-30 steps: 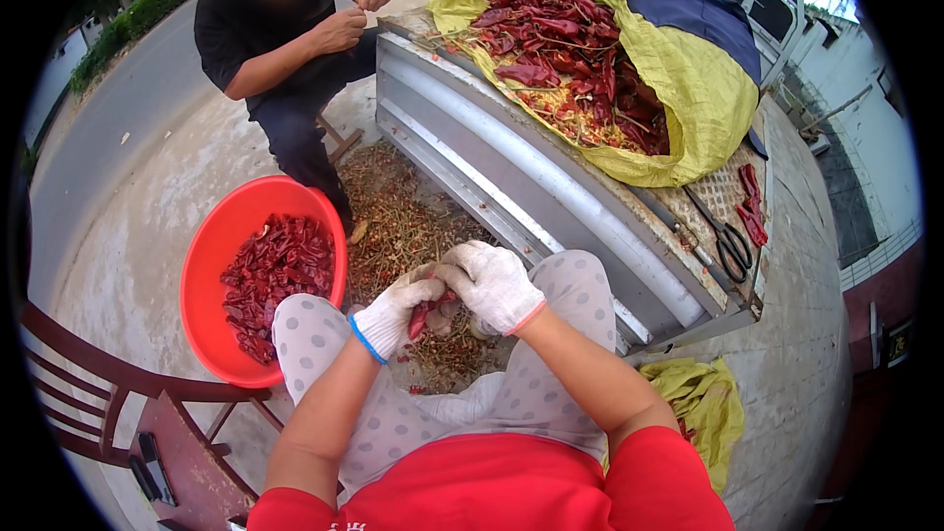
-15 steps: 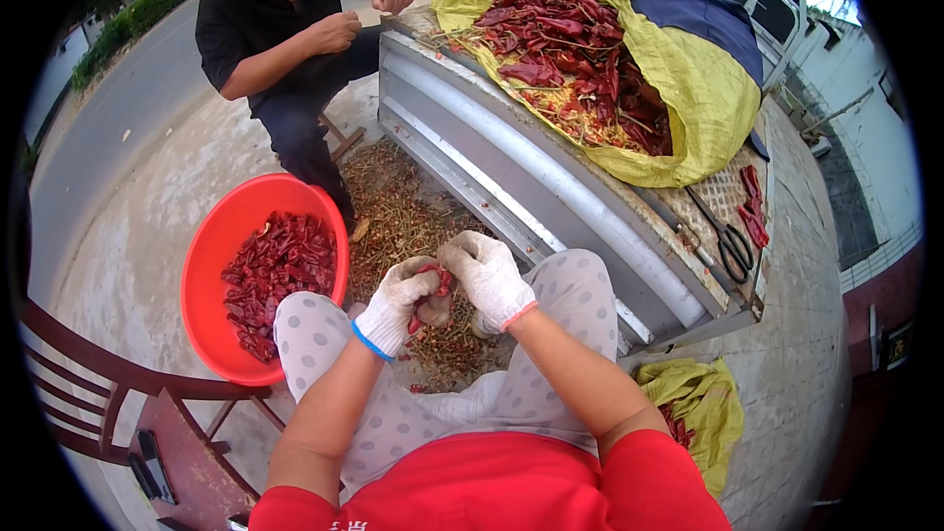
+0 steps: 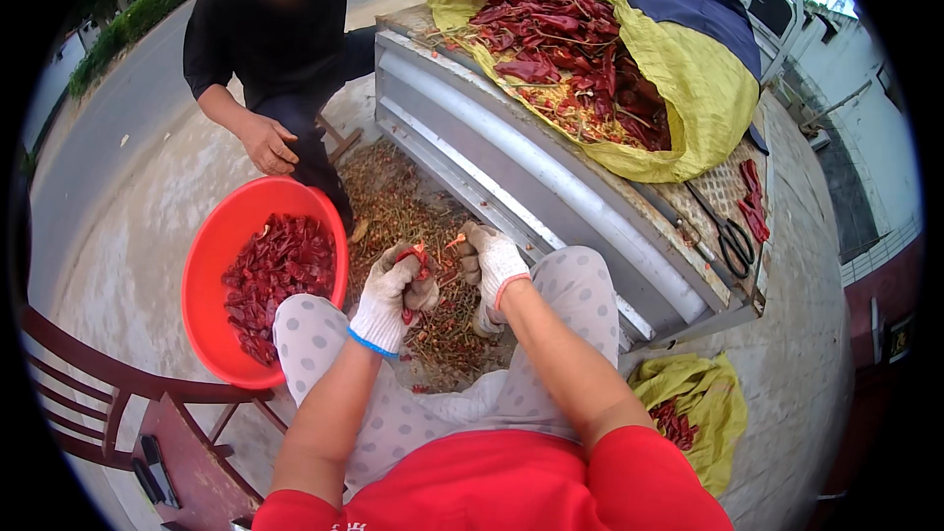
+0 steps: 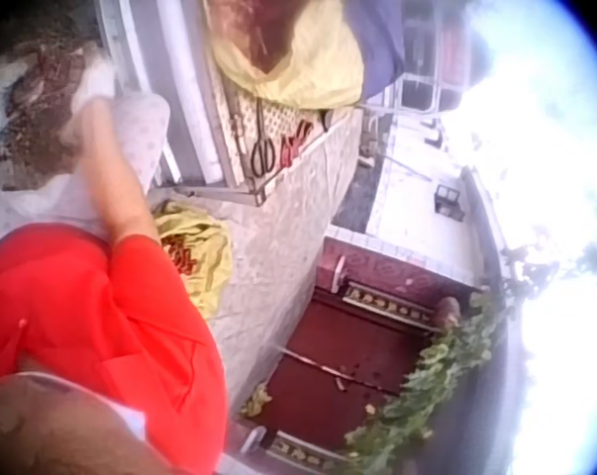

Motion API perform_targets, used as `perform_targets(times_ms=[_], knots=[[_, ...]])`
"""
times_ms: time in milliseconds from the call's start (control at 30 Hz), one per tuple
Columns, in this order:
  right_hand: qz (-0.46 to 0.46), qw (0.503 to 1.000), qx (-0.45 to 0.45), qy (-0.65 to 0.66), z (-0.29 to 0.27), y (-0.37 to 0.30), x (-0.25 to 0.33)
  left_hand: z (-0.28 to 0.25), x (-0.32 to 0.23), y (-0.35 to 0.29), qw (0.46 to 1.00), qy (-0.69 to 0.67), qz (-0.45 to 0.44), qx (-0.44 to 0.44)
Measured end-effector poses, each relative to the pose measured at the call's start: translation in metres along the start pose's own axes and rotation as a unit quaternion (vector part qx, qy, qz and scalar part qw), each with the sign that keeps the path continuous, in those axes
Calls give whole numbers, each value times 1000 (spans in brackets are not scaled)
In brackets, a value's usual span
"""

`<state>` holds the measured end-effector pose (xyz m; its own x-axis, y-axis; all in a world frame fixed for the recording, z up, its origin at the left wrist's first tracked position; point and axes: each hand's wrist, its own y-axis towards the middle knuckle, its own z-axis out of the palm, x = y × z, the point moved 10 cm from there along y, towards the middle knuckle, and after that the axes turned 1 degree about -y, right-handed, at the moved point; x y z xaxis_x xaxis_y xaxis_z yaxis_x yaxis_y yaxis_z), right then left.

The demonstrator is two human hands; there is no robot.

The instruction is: The person sits cross-legged on a chair and uses scissors to trim the stems off dried red chili peppers. They pick peppers from a large pile on a truck bed, cut the stems, and place the trimmed peppers into a red basin. A second person joins later to assist with the pile.

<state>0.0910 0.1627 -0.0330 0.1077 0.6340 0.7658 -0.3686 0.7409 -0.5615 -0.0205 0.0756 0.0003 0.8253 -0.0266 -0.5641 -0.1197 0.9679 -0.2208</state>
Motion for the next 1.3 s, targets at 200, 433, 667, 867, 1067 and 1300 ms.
perform_targets(times_ms=[200,433,667,867,1067,1300], knots=[[-150,928,58,-336,25,-23,49,-95,-76,23,960,-254,118,-7],[-337,693,-29,-636,50,-29,178,-225,-168,-4,883,-304,253,-253],[-419,556,-220,-684,19,40,314,-269,-170,-42,848,-310,333,-271],[-315,529,-239,-751,-8,106,326,-195,-87,-7,954,-84,138,-251],[-402,502,-258,-721,4,73,346,-109,-26,16,981,163,-24,-101],[-370,495,15,-786,93,-19,204,-74,-28,15,997,70,8,-24]])
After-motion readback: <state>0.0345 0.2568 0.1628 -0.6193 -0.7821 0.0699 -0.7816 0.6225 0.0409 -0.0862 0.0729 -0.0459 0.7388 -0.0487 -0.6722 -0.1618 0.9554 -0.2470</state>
